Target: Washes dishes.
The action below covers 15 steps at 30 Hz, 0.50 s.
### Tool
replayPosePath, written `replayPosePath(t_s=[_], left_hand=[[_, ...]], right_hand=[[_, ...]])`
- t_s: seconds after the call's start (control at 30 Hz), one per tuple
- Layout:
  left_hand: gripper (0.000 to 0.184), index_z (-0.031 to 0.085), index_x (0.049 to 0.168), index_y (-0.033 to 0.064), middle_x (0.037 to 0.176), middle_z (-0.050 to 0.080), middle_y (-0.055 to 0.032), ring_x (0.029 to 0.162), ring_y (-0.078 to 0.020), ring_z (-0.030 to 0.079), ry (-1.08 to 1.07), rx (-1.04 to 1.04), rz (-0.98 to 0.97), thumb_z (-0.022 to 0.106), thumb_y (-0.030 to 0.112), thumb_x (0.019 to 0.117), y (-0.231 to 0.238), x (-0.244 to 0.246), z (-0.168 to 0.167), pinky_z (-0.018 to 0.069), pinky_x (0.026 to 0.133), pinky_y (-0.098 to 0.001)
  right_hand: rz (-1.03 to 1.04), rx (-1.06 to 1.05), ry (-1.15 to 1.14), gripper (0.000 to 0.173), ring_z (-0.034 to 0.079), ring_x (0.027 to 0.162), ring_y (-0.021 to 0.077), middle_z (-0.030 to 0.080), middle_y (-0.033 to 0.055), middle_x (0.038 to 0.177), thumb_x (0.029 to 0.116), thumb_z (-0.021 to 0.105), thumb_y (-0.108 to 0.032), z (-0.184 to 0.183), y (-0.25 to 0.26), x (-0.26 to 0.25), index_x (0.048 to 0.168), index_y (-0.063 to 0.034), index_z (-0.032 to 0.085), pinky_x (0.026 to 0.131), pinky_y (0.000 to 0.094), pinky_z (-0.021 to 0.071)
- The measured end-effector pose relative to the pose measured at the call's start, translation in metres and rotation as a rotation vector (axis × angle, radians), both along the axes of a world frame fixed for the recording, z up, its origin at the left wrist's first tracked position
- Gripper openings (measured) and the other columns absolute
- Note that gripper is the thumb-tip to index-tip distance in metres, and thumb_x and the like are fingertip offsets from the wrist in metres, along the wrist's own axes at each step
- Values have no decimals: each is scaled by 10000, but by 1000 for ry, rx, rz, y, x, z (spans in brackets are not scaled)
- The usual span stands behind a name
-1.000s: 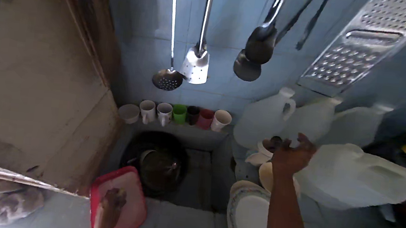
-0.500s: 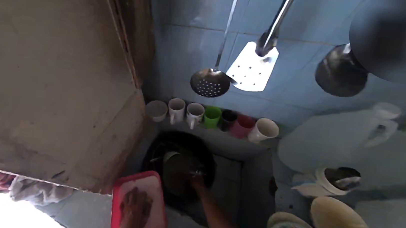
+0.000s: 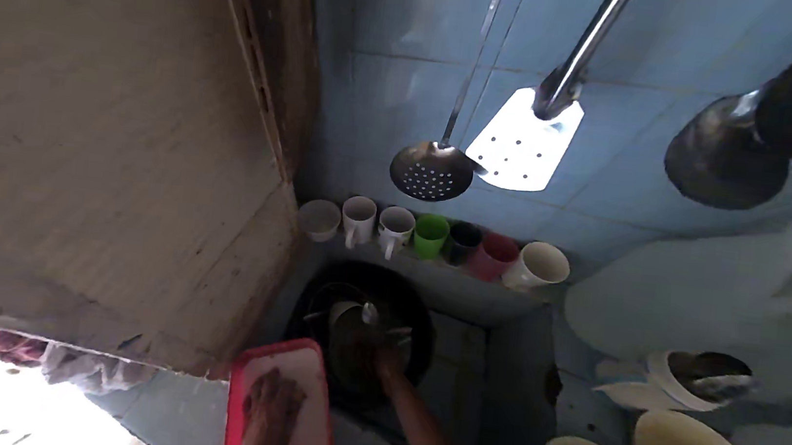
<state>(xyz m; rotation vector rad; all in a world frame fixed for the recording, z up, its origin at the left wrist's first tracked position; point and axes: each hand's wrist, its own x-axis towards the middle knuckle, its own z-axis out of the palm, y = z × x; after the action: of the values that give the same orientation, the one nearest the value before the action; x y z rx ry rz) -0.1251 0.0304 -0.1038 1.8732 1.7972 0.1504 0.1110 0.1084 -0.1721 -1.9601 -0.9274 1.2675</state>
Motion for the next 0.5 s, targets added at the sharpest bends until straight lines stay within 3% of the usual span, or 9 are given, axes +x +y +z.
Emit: replayPosePath(t_s=[0.03,0.1,0.17,0.23,0.3,0.33,0.4,0.43,0.5], left_hand=[[397,656,1328,20,1493,496,-273,1434,-482,394,-37,29,9,601,274,1028,1,-1,1,323,1156,-629],[394,635,1304,-67,1359,598,-298,1323,-474,528,-150,83,68,627,195,1010,2,-3,6,403,1133,-574],[405,576,1328,-110,1261,646,-290,1195,-405,633,-345,80,172,638,107,992,1,-8,11,485,1069,-517],[379,531,1322,-134,1088,677,-223,950,-252,686,-703,136,297,573,30,982,-1,-11,14,571,897,-403],[315,517,1280,-83,894,650,-56,724,-76,632,-1114,184,444,457,72,1012,0,0,19,562,698,-256],[300,514,1278,-51,874,654,-18,707,-53,631,-1271,180,490,426,94,1031,1,7,24,562,676,-238],[352,477,1360,-55,1046,690,-67,878,-101,686,-1442,153,481,410,74,1039,6,19,30,596,805,-289],[377,456,1389,-77,1108,687,-112,933,-136,696,-1453,166,483,427,29,1029,9,23,33,598,843,-319],[316,517,1302,-108,1027,681,-117,848,-128,688,-1353,270,553,497,-22,998,16,26,40,602,781,-319]], right_hand=[[42,16,15,402,593,1215,373,594,274,1338,1074,518,-215,22,-6,-5,1385,37,560,1040,516,468],[139,45,13,360,641,1011,307,637,239,1194,1081,506,-215,57,-18,-16,1328,33,591,898,458,524],[295,94,-60,333,670,919,279,672,210,1096,1082,485,-211,79,-29,-23,1242,35,643,874,445,548],[434,144,-102,334,667,881,273,675,192,1053,1086,460,-216,97,-40,-31,1203,25,661,858,454,545],[527,190,-54,339,646,865,260,661,187,1022,1093,449,-222,114,-55,-45,1203,30,647,830,443,534],[571,206,-23,341,653,926,265,670,196,1060,1091,454,-215,123,-63,-53,1223,34,647,876,446,529],[679,227,-4,317,625,967,271,649,208,1079,1085,449,-169,139,-77,-69,1224,54,627,906,435,501],[721,233,-12,312,623,969,281,641,219,1080,1089,441,-152,144,-82,-75,1231,65,614,911,437,499],[773,265,-18,313,628,990,296,645,232,1091,1091,426,-138,146,-85,-76,1236,70,610,923,444,498]])
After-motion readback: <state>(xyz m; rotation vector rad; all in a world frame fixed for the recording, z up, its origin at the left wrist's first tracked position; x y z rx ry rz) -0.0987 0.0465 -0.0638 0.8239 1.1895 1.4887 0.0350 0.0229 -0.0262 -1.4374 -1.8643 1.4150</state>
